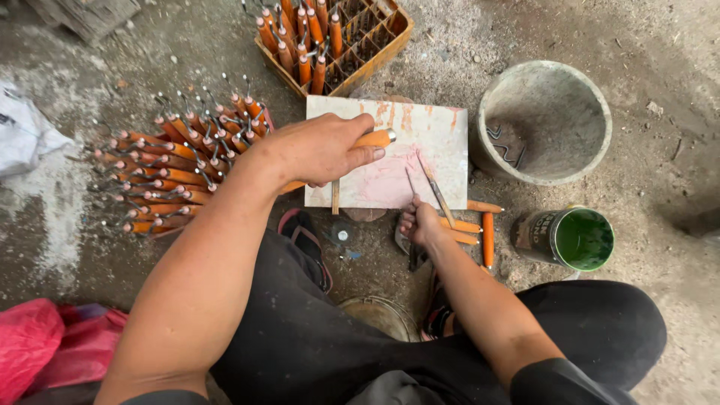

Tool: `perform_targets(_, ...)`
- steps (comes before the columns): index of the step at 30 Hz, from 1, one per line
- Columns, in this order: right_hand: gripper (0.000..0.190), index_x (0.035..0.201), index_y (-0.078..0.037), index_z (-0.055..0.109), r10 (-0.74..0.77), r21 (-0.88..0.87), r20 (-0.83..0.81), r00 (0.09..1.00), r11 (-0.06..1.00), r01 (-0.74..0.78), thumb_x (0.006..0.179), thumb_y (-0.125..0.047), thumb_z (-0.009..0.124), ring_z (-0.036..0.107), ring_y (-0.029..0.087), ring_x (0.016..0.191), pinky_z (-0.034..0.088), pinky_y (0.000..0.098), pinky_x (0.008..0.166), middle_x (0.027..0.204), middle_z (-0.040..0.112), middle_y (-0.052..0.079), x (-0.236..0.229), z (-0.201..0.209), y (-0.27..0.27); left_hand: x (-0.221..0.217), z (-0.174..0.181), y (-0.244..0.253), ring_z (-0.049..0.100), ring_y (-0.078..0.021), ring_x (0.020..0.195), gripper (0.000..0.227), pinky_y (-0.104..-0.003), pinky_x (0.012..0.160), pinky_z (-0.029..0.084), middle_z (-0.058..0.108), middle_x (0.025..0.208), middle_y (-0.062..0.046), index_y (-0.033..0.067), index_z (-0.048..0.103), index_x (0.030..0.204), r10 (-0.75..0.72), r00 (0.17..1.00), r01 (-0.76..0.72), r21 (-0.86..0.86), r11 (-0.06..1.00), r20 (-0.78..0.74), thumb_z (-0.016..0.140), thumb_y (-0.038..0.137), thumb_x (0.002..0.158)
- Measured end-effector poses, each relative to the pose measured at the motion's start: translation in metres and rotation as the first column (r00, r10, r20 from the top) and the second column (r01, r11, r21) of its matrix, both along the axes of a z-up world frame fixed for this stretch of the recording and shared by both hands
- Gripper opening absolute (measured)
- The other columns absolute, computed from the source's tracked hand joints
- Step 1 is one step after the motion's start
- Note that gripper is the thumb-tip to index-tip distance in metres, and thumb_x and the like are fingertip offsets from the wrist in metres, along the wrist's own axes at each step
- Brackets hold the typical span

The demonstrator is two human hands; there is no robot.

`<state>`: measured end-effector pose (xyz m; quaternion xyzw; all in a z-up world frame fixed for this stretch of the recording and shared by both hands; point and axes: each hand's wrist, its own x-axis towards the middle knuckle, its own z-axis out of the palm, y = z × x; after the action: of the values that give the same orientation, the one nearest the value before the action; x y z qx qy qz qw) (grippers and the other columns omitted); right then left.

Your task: The person sits on the ground and uses a hammer to drive metal hooks into orange cylindrical objects. They repeatedly pick up hooks from a container, position them on the cylinders, and strike them with a hammer. Finished items are placed into a crate nearby.

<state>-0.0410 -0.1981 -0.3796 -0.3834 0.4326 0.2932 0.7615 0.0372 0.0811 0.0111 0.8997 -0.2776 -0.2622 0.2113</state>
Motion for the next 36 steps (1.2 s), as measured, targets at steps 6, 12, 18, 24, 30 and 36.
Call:
perform_targets(6,0.055,0.063,-0.022,0.033,0.003,0.001,-0.066,0.998,1.0,-0.003,0.107,-0.054,0.037,0.021,0.014,0.042,0.025,0.0329,0.047,0.052,0.021,-0.005,-0.003,-0.012,0.006,-0.003,-0.001,0.017,0.068,-0.0465,0.099,0.046,-0.057,0.084,0.051,0.07,0.1,-0.027,0.0094,0.052,0.125,0.024,1.0,-0.024,-0.008,1.0,0.012,0.053,0.049,0.1)
perform_targets(12,0.055,0.064,-0.021,0.037,0.128,-0.008,-0.085,0.988,0.992,-0.129,0.107,-0.057,0.04,0.021,0.011,0.043,0.026,0.0308,0.047,0.053,0.023,-0.007,0.012,0.0,0.037,-0.009,0.0,0.026,0.066,-0.0472,0.1,0.05,-0.056,0.085,0.05,0.069,0.101,-0.027,0.0093,0.051,0.129,0.037,0.999,-0.036,-0.046,0.998,0.023,0.053,0.05,0.1)
perform_targets(18,0.054,0.066,-0.021,0.04,0.23,-0.091,-0.084,0.97,0.967,-0.237,0.106,-0.058,0.042,0.023,0.011,0.044,0.031,0.0315,0.051,0.054,0.025,-0.007,0.01,0.003,0.066,-0.013,0.004,0.036,0.067,-0.0462,0.1,0.051,-0.055,0.087,0.051,0.07,0.101,-0.027,0.0072,0.05,0.13,0.057,0.998,-0.056,-0.091,0.994,0.006,0.052,0.048,0.1)
perform_targets(24,0.054,0.066,-0.021,0.04,0.325,-0.062,-0.146,0.934,0.94,-0.337,0.105,-0.059,0.043,0.025,0.011,0.044,0.032,0.0321,0.051,0.054,0.027,-0.007,-0.009,-0.002,0.06,-0.011,-0.007,0.034,0.07,-0.0413,0.1,0.054,-0.052,0.085,0.053,0.07,0.103,-0.025,0.0067,0.045,0.136,0.088,0.996,-0.087,-0.088,0.992,0.008,0.049,0.047,0.102)
perform_targets(30,0.058,0.062,-0.02,0.038,0.418,0.298,0.08,0.905,0.856,-0.422,0.104,-0.059,0.043,0.027,0.01,0.043,0.032,0.0289,0.047,0.051,0.028,-0.007,-0.01,0.062,0.053,0.001,-0.017,0.03,0.071,-0.0374,0.1,0.044,-0.052,0.087,0.053,0.072,0.103,-0.02,0.007,0.054,0.125,0.139,0.988,-0.129,-0.139,0.982,0.065,0.058,0.044,0.101)
perform_targets(36,0.058,0.062,-0.015,0.038,0.325,0.187,0.324,0.888,0.898,-0.397,0.105,-0.053,0.04,0.038,0.015,0.051,0.039,0.033,0.053,0.061,0.039,0.0,-0.014,0.211,0.026,0.017,-0.044,0.027,0.07,-0.0405,0.098,0.041,-0.05,0.081,0.054,0.071,0.105,-0.022,0.0032,0.061,0.113,0.247,0.95,-0.172,-0.342,0.924,0.189,0.077,0.033,0.091)
